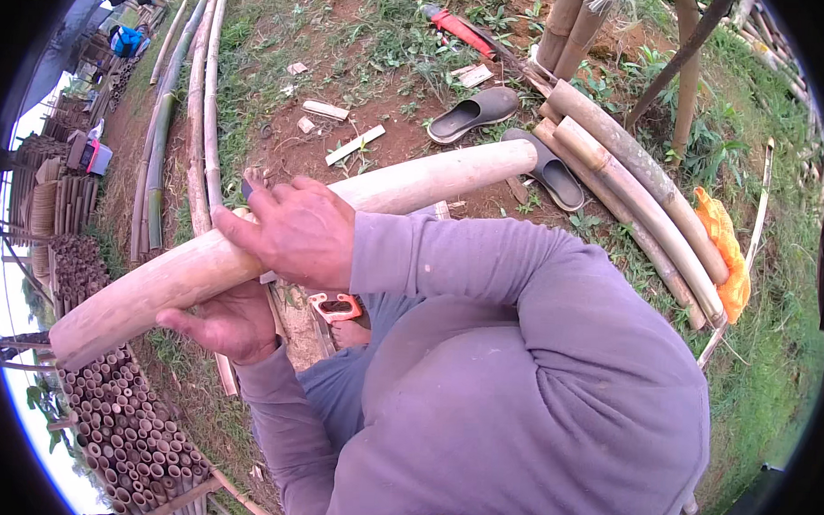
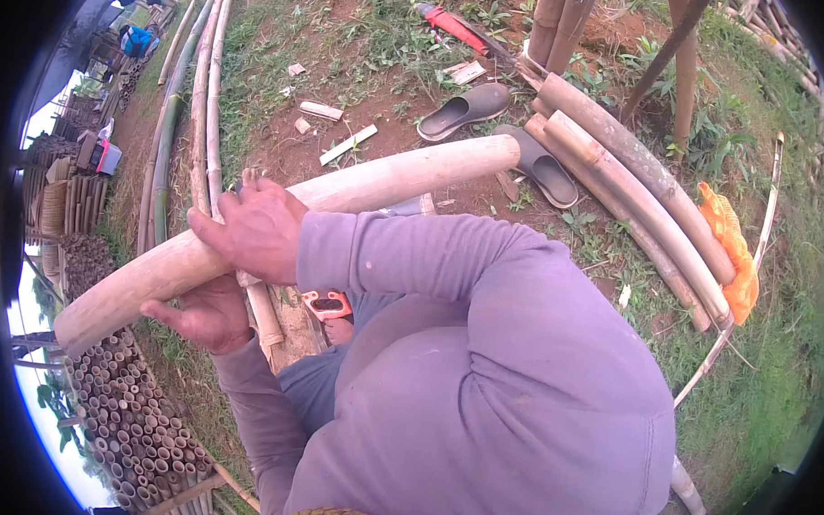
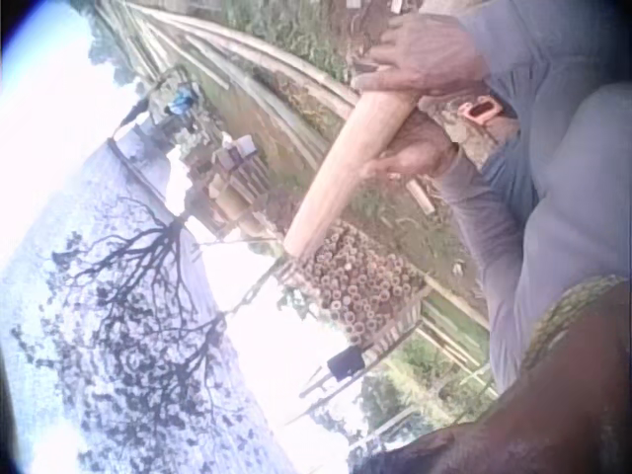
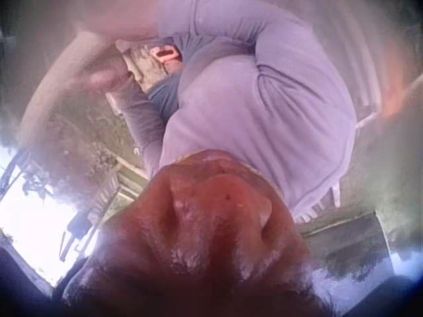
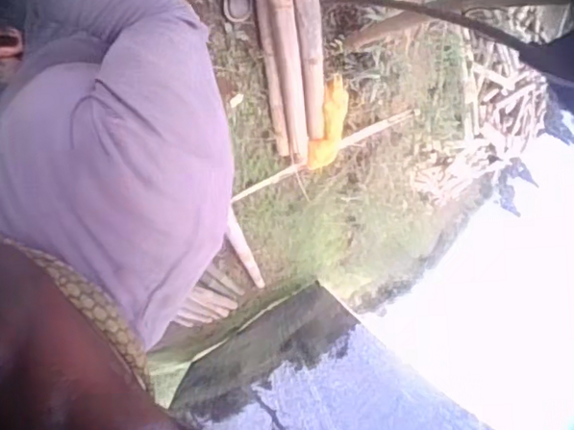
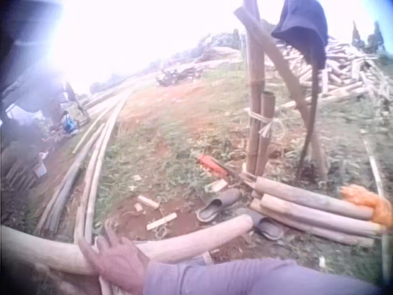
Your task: The person sits on the ground and uses a hand saw to cut long bamboo poles into shorter segments. They repeatedly position the bamboo on a wooden support, saw through it, and stack the cut pieces nearby.
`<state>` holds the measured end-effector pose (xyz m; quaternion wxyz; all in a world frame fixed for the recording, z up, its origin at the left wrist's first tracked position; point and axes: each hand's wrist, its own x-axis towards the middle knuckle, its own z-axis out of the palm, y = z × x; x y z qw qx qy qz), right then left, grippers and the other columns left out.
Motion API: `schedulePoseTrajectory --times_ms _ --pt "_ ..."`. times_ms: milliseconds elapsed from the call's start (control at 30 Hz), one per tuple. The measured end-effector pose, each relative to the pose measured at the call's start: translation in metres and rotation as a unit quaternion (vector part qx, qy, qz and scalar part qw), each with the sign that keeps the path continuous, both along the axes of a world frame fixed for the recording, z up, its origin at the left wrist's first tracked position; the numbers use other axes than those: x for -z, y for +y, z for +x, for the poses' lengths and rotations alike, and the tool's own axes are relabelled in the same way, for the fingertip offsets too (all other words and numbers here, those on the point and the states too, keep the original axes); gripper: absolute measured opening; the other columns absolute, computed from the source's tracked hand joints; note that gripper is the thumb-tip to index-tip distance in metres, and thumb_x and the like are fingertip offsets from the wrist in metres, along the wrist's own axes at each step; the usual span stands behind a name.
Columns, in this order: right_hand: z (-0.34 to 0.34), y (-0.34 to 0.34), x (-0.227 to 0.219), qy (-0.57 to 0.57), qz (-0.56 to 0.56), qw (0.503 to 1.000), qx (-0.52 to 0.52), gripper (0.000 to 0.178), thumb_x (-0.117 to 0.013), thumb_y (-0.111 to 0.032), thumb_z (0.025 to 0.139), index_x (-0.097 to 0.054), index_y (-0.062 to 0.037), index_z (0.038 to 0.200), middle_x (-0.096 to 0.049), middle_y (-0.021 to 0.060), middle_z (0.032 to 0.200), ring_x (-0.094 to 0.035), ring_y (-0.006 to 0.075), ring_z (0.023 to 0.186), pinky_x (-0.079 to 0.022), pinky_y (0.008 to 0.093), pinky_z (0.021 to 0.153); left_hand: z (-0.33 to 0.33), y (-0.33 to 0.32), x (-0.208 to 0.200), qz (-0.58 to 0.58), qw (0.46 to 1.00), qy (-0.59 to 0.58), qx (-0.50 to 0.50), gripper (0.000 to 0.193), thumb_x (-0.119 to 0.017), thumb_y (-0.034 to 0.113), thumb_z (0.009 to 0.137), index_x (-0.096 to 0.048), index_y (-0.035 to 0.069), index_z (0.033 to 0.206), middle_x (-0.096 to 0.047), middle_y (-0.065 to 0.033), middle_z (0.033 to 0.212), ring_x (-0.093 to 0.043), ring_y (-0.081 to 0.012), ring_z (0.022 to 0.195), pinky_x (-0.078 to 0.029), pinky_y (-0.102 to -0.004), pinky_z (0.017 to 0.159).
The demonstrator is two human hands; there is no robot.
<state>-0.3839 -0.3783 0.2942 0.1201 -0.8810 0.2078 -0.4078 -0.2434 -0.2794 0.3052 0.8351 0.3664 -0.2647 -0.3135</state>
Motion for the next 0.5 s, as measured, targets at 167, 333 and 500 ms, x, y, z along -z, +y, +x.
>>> schedulePoseTrajectory --times_ms 167,333,500 --pt "-0.145 -0.038 0.071 0.219 0.175 0.954 0.107 0.086 -0.082 -0.020 0.078 -0.045 -0.0152 0.155 -0.066 0.0191 0.111 -0.072 0.0422 0.098 -0.055 0.0563 0.083 0.026 0.047 0.036 0.376 0.787 -0.429 0.232 0.076 -0.079 0.037 0.098 -0.046 0.002 0.157 -0.064 -0.0229 0.144 -0.064 -0.0352 0.133 -0.051 -0.0474 0.112" --pt "-0.343 -0.063 0.147 0.341 0.201 0.862 0.316 0.089 -0.085 -0.022 0.077 -0.045 -0.0174 0.156 -0.065 0.0149 0.124 -0.067 0.0374 0.115 -0.053 0.0528 0.094 0.071 0.086 -0.003 0.439 0.705 -0.527 0.177 0.067 -0.083 0.019 0.092 -0.055 0.001 0.150 -0.070 -0.0229 0.133 -0.066 -0.0327 0.129 -0.051 -0.0448 0.111" --pt "-0.505 -0.043 0.167 0.404 0.339 0.699 0.483 0.101 -0.088 -0.022 0.074 -0.036 -0.0256 0.161 -0.059 0.0151 0.146 -0.061 0.0399 0.134 -0.044 0.0616 0.115 0.145 0.152 0.001 0.527 0.687 -0.492 0.090 0.065 -0.082 0.021 0.093 -0.056 0.002 0.149 -0.070 -0.0232 0.131 -0.068 -0.0310 0.122 -0.052 -0.0441 0.108"
